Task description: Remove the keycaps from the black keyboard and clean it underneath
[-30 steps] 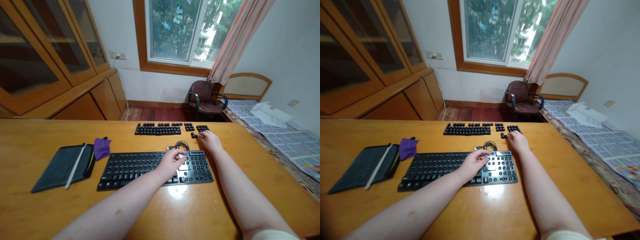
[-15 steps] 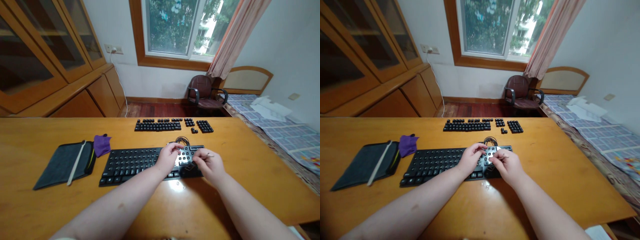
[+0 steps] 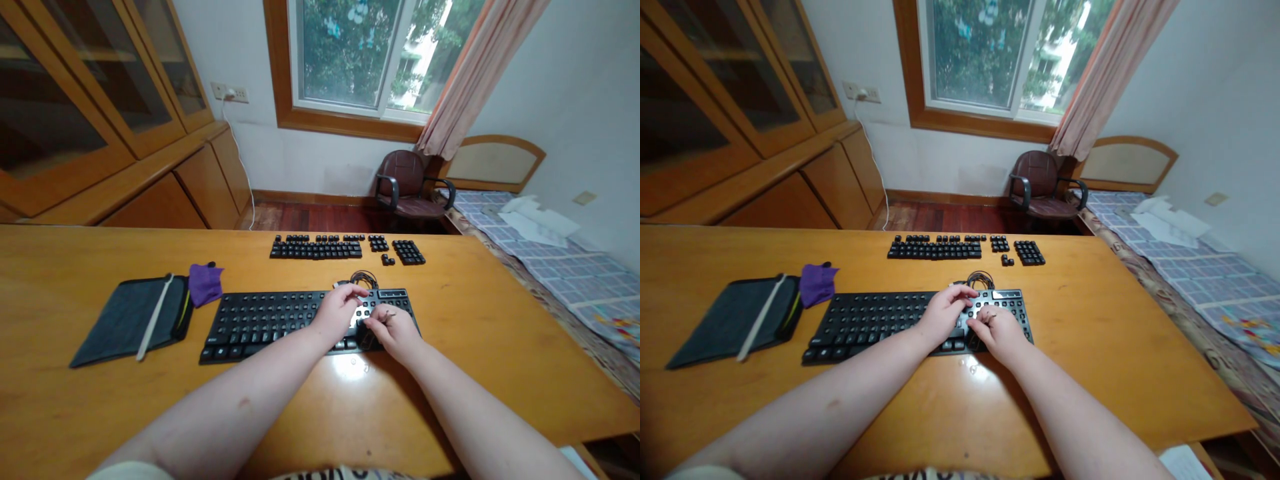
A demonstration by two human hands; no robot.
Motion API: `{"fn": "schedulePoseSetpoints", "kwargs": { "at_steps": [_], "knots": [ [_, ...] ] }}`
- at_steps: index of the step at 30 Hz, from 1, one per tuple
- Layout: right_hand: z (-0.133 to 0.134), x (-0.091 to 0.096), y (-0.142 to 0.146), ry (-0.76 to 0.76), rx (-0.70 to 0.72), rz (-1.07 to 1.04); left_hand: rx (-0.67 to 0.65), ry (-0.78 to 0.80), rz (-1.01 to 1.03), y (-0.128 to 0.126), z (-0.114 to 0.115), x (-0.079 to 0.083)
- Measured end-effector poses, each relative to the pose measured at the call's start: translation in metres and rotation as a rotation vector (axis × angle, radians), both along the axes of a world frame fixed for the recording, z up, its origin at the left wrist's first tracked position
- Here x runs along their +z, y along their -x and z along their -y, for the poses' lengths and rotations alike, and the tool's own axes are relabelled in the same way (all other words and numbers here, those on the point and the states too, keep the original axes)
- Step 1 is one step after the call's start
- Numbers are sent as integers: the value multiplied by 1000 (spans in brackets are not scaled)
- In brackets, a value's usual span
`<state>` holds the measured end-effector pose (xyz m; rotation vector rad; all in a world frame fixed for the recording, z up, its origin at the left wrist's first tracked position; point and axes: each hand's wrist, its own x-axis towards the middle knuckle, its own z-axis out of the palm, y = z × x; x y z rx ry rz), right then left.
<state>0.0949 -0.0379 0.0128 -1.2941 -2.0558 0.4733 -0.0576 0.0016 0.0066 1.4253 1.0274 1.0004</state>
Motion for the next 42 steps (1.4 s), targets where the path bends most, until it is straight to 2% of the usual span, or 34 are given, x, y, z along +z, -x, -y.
{"fn": "schedulePoseSetpoints", "kwargs": {
  "at_steps": [11, 14, 20, 24, 26, 31, 36, 42],
  "knots": [
    [10, -4, 2, -163, 215, 245, -13, -19, -57, -1, 1, -1],
    [8, -5, 3, -176, 246, 240, -30, -37, -66, -2, 0, -5],
    [8, -11, 1, -206, 207, 35, -113, -132, -183, -1, 0, -7],
    [10, -16, -6, -186, 37, -291, -135, -178, -253, 0, 0, -5],
    [10, -18, -11, -167, -52, -385, -142, -186, -260, 0, 0, -4],
    [5, -21, -17, -132, -185, -500, -202, -239, -250, 3, 2, 1],
    [1, -22, -20, -177, -121, -518, -345, -300, -312, 4, 6, 8],
    [-1, -26, -22, -111, -146, -465, -285, -276, -307, 0, 6, 4]
  ]
}}
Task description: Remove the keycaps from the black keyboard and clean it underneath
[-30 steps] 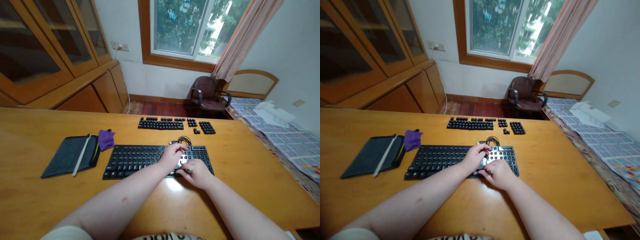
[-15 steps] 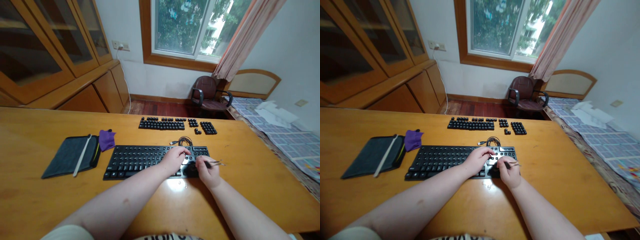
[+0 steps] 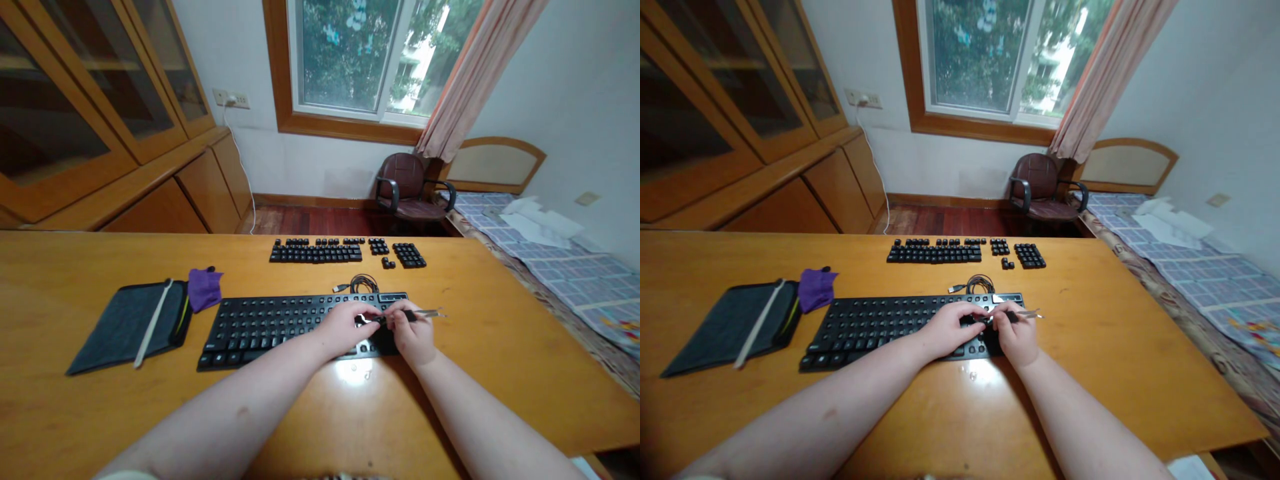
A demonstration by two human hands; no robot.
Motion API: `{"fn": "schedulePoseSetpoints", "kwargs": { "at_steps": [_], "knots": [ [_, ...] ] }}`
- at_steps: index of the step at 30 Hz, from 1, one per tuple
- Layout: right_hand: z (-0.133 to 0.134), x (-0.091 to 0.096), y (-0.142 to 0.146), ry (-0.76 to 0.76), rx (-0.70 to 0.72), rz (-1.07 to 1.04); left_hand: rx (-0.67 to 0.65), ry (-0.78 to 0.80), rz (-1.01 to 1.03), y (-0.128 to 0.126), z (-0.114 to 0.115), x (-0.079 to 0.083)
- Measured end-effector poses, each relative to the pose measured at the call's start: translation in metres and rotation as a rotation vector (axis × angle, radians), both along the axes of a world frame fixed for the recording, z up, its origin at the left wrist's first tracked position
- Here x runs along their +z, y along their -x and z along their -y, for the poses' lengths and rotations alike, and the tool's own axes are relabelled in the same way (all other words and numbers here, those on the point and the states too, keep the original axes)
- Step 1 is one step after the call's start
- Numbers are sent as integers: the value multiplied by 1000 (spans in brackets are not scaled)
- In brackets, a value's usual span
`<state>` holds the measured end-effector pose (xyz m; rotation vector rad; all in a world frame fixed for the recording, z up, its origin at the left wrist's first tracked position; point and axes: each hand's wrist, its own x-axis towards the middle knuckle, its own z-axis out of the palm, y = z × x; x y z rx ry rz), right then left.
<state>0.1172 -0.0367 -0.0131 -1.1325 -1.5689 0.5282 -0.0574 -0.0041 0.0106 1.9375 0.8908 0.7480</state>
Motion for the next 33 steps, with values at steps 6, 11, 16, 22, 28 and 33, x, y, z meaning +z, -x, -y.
{"fn": "schedulePoseSetpoints", "kwargs": {
  "at_steps": [6, 11, 16, 22, 28, 33],
  "knots": [
    [-1, -1, 2, -63, 47, -6, -33, -21, 37, 1, 2, -2],
    [0, -4, 2, -73, 66, -50, -47, 15, 49, 3, 2, -1],
    [-1, -2, 2, -84, 112, -54, -54, 45, 40, 2, 1, -1],
    [0, -1, -1, -139, 154, -52, -107, 104, 27, 2, 1, -4],
    [1, -4, -3, -120, 146, -71, -141, 37, 115, 2, -1, -3],
    [0, -5, -2, -82, 149, -88, -96, 61, 21, 2, 0, -4]
  ]
}}
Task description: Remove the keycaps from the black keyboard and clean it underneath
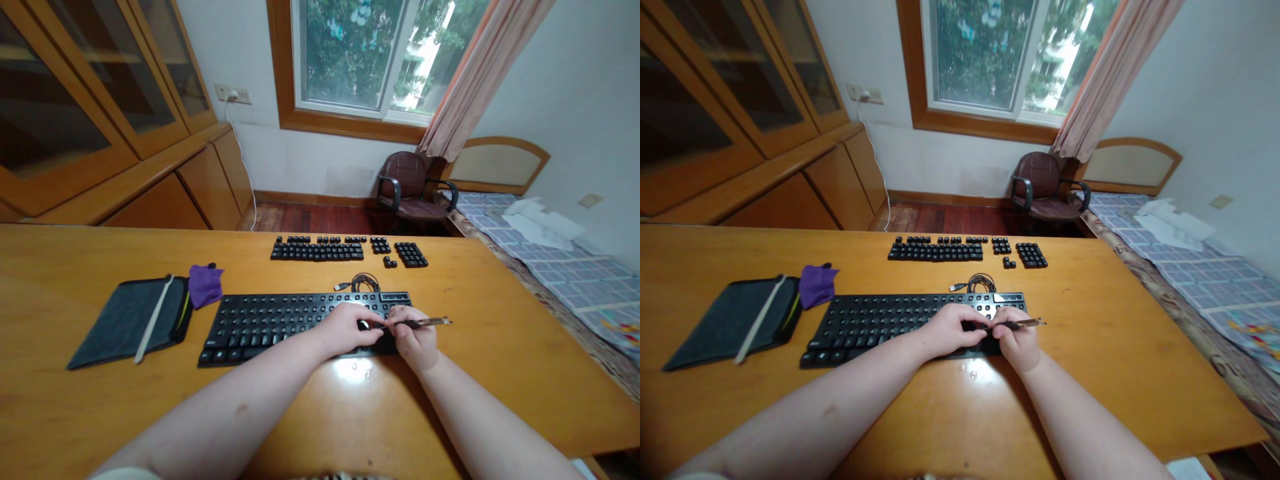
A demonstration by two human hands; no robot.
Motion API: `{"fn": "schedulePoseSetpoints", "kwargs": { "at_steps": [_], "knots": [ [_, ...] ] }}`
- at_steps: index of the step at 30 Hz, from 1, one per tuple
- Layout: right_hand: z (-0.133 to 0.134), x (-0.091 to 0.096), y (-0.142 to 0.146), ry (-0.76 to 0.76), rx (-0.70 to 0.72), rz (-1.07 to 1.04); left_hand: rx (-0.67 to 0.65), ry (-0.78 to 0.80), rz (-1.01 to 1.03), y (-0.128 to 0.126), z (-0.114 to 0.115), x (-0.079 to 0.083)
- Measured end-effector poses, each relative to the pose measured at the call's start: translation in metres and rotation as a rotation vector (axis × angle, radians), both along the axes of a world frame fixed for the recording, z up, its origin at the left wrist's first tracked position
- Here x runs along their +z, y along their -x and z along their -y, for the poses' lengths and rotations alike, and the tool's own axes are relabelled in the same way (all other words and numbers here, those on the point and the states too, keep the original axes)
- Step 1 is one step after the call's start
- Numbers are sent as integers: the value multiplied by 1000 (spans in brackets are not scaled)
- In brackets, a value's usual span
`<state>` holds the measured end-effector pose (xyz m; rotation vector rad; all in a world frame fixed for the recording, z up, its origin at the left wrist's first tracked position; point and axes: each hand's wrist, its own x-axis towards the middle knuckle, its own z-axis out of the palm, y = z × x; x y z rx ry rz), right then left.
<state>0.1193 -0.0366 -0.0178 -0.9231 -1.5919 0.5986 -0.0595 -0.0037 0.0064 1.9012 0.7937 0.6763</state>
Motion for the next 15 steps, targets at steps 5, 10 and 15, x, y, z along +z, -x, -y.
{"fn": "schedulePoseSetpoints", "kwargs": {
  "at_steps": [5, 10, 15],
  "knots": [
    [0, 1, 0, 35, -21, 36, -28, -27, -17, -1, 0, 1],
    [-1, 4, 0, 24, -87, 14, 6, 153, 111, 0, -3, -1],
    [-1, 7, 0, -62, -23, -6, -15, 309, 213, 0, -5, -4]
  ]
}}
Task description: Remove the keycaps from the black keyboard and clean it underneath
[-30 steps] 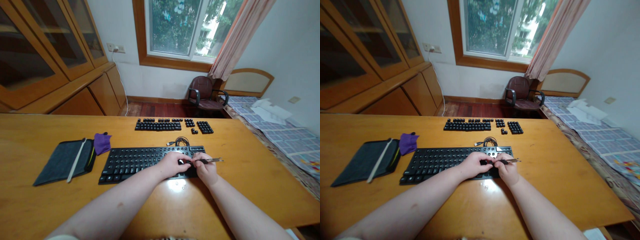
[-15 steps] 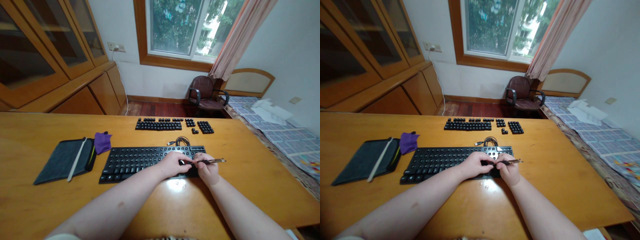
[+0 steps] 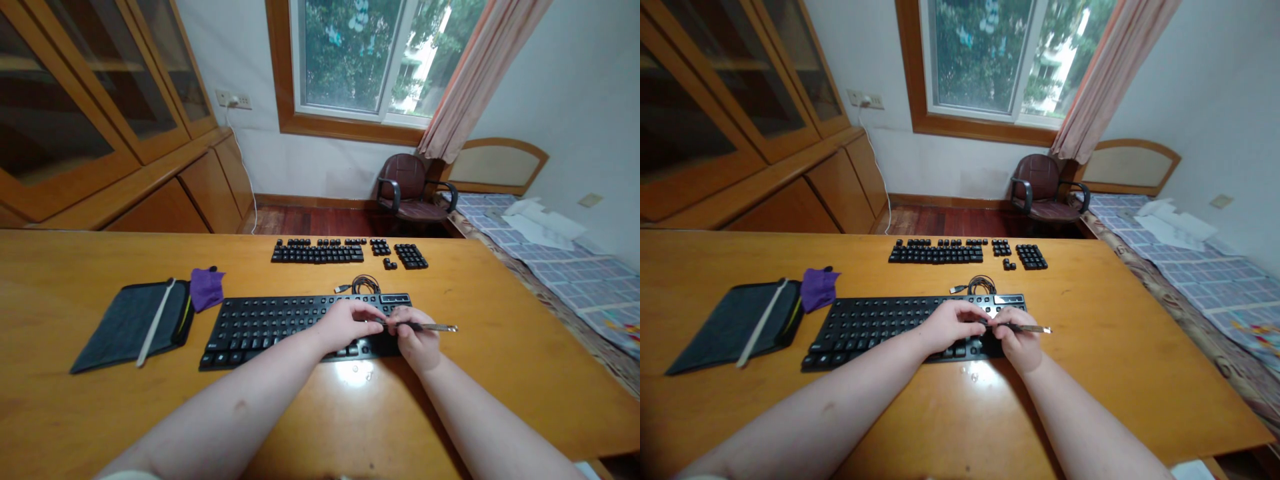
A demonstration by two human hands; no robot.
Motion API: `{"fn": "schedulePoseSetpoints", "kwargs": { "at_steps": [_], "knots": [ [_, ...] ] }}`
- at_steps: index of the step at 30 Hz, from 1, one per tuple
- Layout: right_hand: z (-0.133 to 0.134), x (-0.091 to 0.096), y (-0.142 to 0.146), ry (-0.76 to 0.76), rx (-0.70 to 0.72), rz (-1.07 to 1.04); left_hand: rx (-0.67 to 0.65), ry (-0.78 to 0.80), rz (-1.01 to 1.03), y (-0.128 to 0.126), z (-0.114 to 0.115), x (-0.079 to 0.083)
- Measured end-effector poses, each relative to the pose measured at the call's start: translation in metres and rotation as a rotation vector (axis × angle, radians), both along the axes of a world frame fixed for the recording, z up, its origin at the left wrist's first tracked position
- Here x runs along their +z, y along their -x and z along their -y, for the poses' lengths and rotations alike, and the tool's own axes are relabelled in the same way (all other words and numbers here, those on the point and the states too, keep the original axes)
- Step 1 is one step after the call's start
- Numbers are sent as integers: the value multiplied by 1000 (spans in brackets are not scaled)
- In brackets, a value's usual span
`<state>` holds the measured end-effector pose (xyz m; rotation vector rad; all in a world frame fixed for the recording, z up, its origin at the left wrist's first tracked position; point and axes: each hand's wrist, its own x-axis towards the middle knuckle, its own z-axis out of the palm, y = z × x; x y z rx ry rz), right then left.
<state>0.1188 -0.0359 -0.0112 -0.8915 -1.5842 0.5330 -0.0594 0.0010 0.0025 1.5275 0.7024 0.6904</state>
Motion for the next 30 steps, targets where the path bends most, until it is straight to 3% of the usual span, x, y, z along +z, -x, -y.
{"fn": "schedulePoseSetpoints", "kwargs": {
  "at_steps": [6, 13, 16, 21, 24, 30],
  "knots": [
    [0, 5, 8, 140, 9, -112, 87, -396, -168, 1, 8, 8],
    [1, 5, 11, 225, 43, -100, 129, -482, -222, -1, 10, 6],
    [1, 1, 8, 234, -18, -47, 147, -409, -221, -1, 8, 7],
    [0, -9, 4, 141, -70, -5, 135, -85, -36, -1, 2, 6],
    [-1, -10, 2, 50, -34, 63, 140, 42, 5, -1, -1, 5],
    [-4, 4, 2, -87, 143, 196, 182, 141, 36, -5, -3, 3]
  ]
}}
